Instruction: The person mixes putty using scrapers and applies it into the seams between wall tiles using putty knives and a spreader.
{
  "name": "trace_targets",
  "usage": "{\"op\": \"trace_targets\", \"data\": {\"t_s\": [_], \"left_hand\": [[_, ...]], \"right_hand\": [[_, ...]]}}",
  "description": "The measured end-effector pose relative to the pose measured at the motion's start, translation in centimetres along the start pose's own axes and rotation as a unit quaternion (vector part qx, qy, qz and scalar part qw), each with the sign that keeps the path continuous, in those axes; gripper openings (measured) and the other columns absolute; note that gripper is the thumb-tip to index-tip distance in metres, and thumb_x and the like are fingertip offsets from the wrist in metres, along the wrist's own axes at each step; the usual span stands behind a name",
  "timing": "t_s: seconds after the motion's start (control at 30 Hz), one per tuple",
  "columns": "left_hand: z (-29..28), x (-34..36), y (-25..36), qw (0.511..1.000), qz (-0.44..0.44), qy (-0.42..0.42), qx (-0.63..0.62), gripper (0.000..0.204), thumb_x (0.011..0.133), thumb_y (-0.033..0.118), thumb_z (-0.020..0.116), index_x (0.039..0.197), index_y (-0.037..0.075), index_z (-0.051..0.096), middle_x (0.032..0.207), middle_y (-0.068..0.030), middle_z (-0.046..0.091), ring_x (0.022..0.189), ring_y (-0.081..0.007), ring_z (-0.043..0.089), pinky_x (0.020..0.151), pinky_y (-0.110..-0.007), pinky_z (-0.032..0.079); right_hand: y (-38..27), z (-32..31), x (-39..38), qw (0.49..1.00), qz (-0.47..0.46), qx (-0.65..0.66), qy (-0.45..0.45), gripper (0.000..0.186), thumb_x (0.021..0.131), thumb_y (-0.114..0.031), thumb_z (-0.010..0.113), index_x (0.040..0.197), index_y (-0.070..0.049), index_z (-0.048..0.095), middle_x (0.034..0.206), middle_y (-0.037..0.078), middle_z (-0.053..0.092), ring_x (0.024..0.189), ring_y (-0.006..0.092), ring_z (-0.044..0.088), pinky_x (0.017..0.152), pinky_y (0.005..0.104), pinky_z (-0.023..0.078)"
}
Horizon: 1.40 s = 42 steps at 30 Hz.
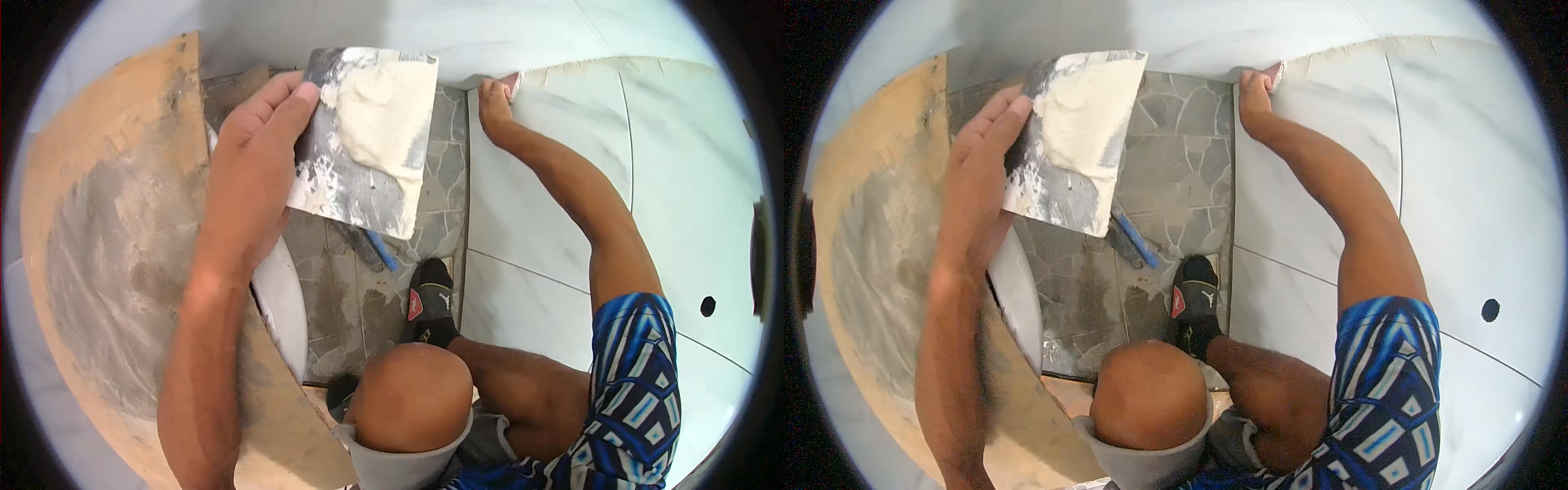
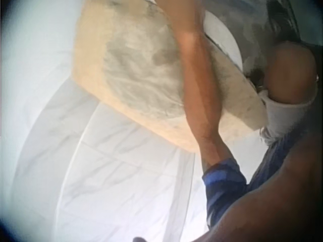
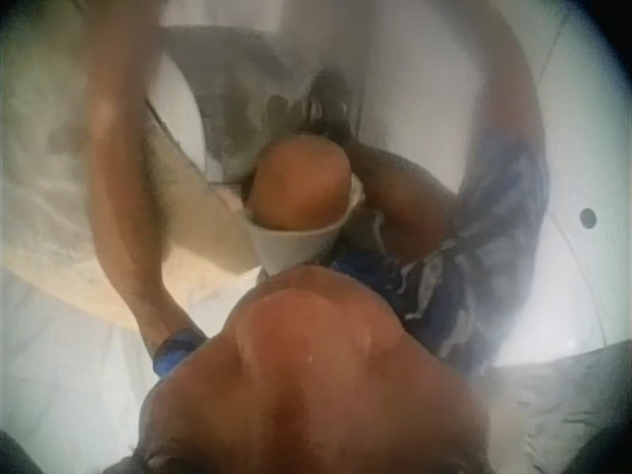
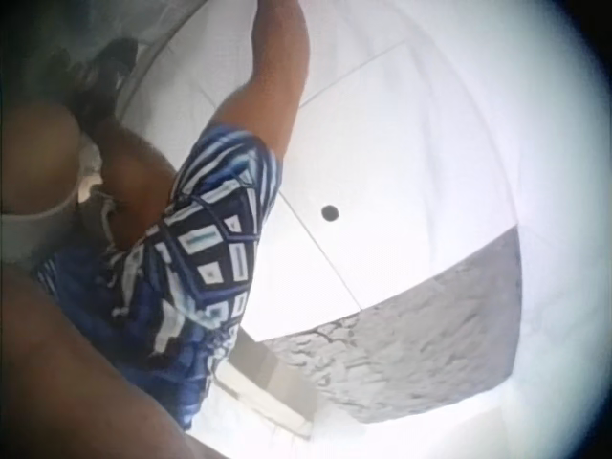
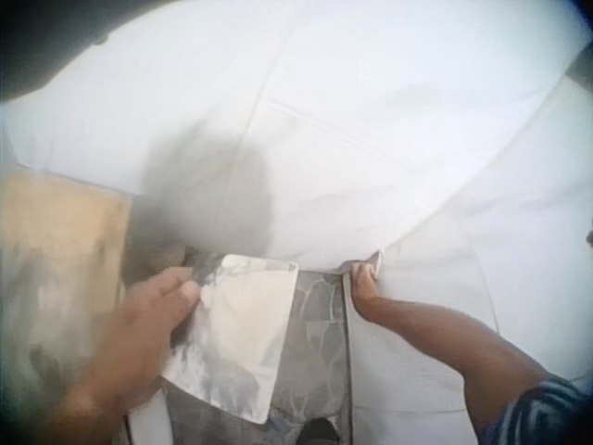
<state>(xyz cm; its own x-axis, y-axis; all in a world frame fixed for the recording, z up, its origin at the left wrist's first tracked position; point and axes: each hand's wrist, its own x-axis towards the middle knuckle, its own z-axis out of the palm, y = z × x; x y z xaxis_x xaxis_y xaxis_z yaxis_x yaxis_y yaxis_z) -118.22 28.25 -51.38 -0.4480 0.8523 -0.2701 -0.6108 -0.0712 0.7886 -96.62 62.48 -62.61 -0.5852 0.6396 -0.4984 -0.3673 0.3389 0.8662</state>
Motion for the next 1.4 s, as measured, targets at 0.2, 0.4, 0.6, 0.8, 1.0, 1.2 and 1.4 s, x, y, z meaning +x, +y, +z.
{"op": "trace_targets", "data": {"t_s": [0.2, 0.4, 0.6, 0.8, 1.0, 1.2, 1.4], "left_hand": [[0.2, -0.4, -0.1, 1.000, -0.003, 0.016, -0.007, 0.028, 0.100, 0.016, 0.046, 0.116, -0.003, 0.059, 0.097, -0.0015, 0.064, 0.083, -0.0045, 0.057, 0.074, -0.020, 0.046], [-0.1, -0.2, -0.4, 1.000, -0.008, 0.004, 0.000, 0.029, 0.100, 0.016, 0.046, 0.117, -0.003, 0.059, 0.099, -0.0026, 0.065, 0.084, -0.0051, 0.059, 0.076, -0.021, 0.047], [1.1, 0.2, 0.2, 1.000, -0.008, 0.025, -0.008, 0.029, 0.100, 0.017, 0.048, 0.117, -0.003, 0.059, 0.101, -0.0032, 0.065, 0.086, -0.0051, 0.060, 0.078, -0.021, 0.048], [0.2, -0.3, -0.2, 0.998, -0.016, 0.061, 0.009, 0.028, 0.100, 0.017, 0.048, 0.117, -0.002, 0.060, 0.101, -0.0026, 0.066, 0.087, -0.0054, 0.060, 0.078, -0.022, 0.049], [0.5, -0.2, 0.1, 0.999, -0.010, 0.033, -0.001, 0.028, 0.100, 0.017, 0.047, 0.118, -0.002, 0.059, 0.100, -0.0021, 0.065, 0.086, -0.0049, 0.059, 0.078, -0.021, 0.048], [0.2, -0.4, 0.2, 1.000, -0.008, 0.020, 0.014, 0.030, 0.100, 0.018, 0.047, 0.122, -0.001, 0.057, 0.106, -0.0038, 0.065, 0.093, -0.0076, 0.061, 0.082, -0.022, 0.048], [0.0, -0.4, -0.2, 0.995, 0.050, 0.037, 0.076, 0.029, 0.101, 0.019, 0.046, 0.119, -0.001, 0.058, 0.101, -0.0018, 0.065, 0.087, -0.0051, 0.059, 0.077, -0.022, 0.048]], "right_hand": [[0.3, -8.0, -0.8, 0.980, -0.122, 0.146, -0.054, 0.029, 0.081, -0.021, 0.060, 0.103, -0.005, 0.069, 0.094, 0.008, 0.055, 0.090, 0.0260, 0.045, 0.062, 0.0433, 0.036], [-5.6, -1.6, 1.1, 0.995, -0.028, -0.033, 0.095, 0.027, 0.083, -0.021, 0.056, 0.102, -0.007, 0.070, 0.095, 0.009, 0.053, 0.091, 0.0255, 0.044, 0.069, 0.0410, 0.035], [-6.3, 6.1, 5.4, 0.982, -0.001, 0.080, 0.171, 0.029, 0.083, -0.023, 0.057, 0.105, -0.007, 0.067, 0.095, 0.007, 0.053, 0.095, 0.0235, 0.048, 0.077, 0.0384, 0.038], [-1.4, -6.4, 4.6, 0.947, -0.090, 0.297, -0.086, 0.026, 0.086, -0.017, 0.056, 0.105, -0.005, 0.069, 0.101, 0.006, 0.061, 0.090, 0.0222, 0.056, 0.065, 0.0436, 0.042], [-5.3, -4.2, 4.0, 0.988, -0.011, 0.151, -0.011, 0.031, 0.076, -0.020, 0.066, 0.104, -0.007, 0.070, 0.105, 0.011, 0.062, 0.095, 0.0281, 0.053, 0.064, 0.0445, 0.039], [-7.6, 0.2, 4.1, 0.993, 0.029, 0.076, 0.082, 0.026, 0.083, -0.020, 0.056, 0.102, -0.007, 0.068, 0.097, 0.011, 0.059, 0.091, 0.0290, 0.050, 0.057, 0.0423, 0.038], [-5.6, 0.9, 4.1, 0.998, 0.020, 0.050, 0.027, 0.029, 0.080, -0.020, 0.062, 0.104, -0.007, 0.068, 0.099, 0.010, 0.059, 0.093, 0.0272, 0.050, 0.063, 0.0437, 0.035]]}}
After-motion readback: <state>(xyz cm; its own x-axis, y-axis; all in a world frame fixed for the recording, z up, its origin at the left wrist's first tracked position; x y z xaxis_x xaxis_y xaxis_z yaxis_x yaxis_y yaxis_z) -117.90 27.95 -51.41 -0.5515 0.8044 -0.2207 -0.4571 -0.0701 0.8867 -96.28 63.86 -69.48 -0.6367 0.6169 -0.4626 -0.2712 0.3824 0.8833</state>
